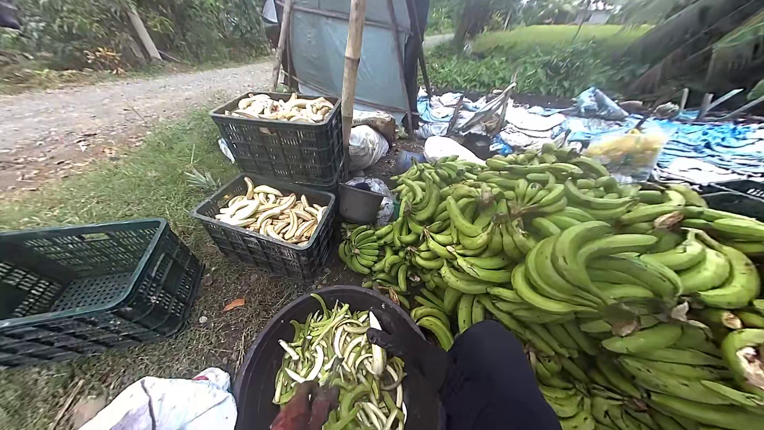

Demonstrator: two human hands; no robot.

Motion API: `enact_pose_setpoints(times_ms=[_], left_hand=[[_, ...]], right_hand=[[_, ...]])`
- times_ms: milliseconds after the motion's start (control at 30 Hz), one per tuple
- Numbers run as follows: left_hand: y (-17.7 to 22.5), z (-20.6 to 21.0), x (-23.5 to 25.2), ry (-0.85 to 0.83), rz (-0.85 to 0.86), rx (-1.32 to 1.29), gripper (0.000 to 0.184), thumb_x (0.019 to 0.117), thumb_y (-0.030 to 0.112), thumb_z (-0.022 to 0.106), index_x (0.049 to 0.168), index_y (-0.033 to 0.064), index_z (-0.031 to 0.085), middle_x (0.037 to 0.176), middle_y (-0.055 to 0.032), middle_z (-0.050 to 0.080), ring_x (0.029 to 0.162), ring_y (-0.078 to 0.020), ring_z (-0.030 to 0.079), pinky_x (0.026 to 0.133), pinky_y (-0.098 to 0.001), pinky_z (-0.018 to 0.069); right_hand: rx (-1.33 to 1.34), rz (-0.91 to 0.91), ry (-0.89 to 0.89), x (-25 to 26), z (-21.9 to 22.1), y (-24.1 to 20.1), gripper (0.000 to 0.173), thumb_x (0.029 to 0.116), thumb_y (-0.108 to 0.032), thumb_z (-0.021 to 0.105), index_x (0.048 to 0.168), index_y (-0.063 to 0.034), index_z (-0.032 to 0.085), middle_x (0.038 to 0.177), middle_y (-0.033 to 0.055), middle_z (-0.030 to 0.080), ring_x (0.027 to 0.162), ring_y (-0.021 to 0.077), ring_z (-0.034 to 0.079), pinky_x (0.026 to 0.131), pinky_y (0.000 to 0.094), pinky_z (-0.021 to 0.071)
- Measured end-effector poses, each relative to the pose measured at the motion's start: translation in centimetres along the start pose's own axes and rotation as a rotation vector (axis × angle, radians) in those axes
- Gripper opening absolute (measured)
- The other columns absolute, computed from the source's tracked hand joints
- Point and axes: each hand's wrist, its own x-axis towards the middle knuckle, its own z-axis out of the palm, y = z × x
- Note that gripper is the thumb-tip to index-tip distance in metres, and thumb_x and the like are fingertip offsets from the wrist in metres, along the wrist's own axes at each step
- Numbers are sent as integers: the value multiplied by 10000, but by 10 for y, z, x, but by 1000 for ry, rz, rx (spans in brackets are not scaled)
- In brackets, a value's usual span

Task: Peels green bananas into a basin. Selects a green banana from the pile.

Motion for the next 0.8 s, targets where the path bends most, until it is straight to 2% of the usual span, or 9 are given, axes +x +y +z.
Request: enact_pose_setpoints(times_ms=[67, 200, 267, 333, 433, 533, 600, 733, 800], left_hand=[[7, -20, -14, 123, -19, -161, 629, 895, 703, 613, 1298, 222, 641, 1043, -79, 735, 909, -246, 724, 834, -565, 595], [14, -52, -41, 455, 116, -714, 520, 969, 473, 667, 1378, 160, 600, 1061, -80, 722, 858, -203, 726, 749, -436, 637], [23, -64, -53, 600, 205, -1039, 468, 1018, 346, 634, 1413, 109, 551, 1046, -134, 713, 841, -241, 724, 736, -421, 635], [30, -76, -63, 711, 216, -1204, 476, 1073, 350, 535, 1473, 97, 484, 1015, -158, 713, 814, -262, 731, 701, -413, 637], [19, -85, -70, 703, 222, -1217, 508, 1104, 449, 395, 1512, 152, 455, 1050, -133, 707, 802, -237, 716, 684, -377, 619], [12, -84, -75, 663, 246, -1193, 498, 1116, 420, 352, 1509, 137, 467, 1042, -126, 712, 745, -204, 699, 613, -327, 597], [14, -83, -80, 644, 264, -1190, 507, 1119, 419, 336, 1492, 99, 464, 1030, -122, 713, 740, -190, 699, 607, -310, 597], [19, -83, -80, 652, 240, -1207, 520, 1126, 417, 301, 1432, 53, 513, 1026, -142, 725, 759, -214, 720, 641, -335, 619], [23, -84, -77, 671, 231, -1208, 537, 1129, 421, 274, 1401, 41, 540, 1017, -152, 724, 770, -236, 722, 678, -370, 630]], right_hand=[[-131, 128, -177, -11, 17, -9, 731, 975, -368, 664, 1579, -106, 347, 1409, 174, 577, 1225, 258, 609, 1038, 473, 499], [-440, 289, -514, -28, 60, 29, 561, 1008, -308, 622, 1459, -5, 484, 1289, 283, 605, 1096, 412, 631, 943, 613, 492], [-562, 388, -604, -30, 75, 62, 552, 984, -327, 639, 1411, 2, 525, 1266, 300, 605, 1083, 448, 626, 906, 655, 489], [-600, 466, -622, -24, 80, 76, 542, 991, -303, 637, 1416, 10, 514, 1271, 304, 594, 1089, 442, 616, 908, 647, 483], [-578, 374, -470, 19, 62, 74, 451, 982, -332, 653, 1325, -51, 575, 1083, 218, 655, 867, 345, 654, 754, 559, 533], [-401, 70, -96, 52, 38, -34, 440, 992, -295, 628, 1326, -14, 575, 1090, 198, 667, 920, 298, 662, 840, 523, 547], [-93, -119, 140, 63, 33, -106, 529, 1023, -278, 613, 1472, -55, 444, 1217, 156, 648, 999, 226, 666, 868, 439, 571], [165, -285, 120, 71, 38, -158, 656, 1040, -343, 576, 1591, -242, 234, 1497, 22, 509, 1242, 150, 588, 960, 406, 552], [110, -201, 77, 77, 53, -134, 593, 1039, -383, 563, 1563, -240, 327, 1384, 28, 577, 1083, 134, 618, 859, 378, 554]])
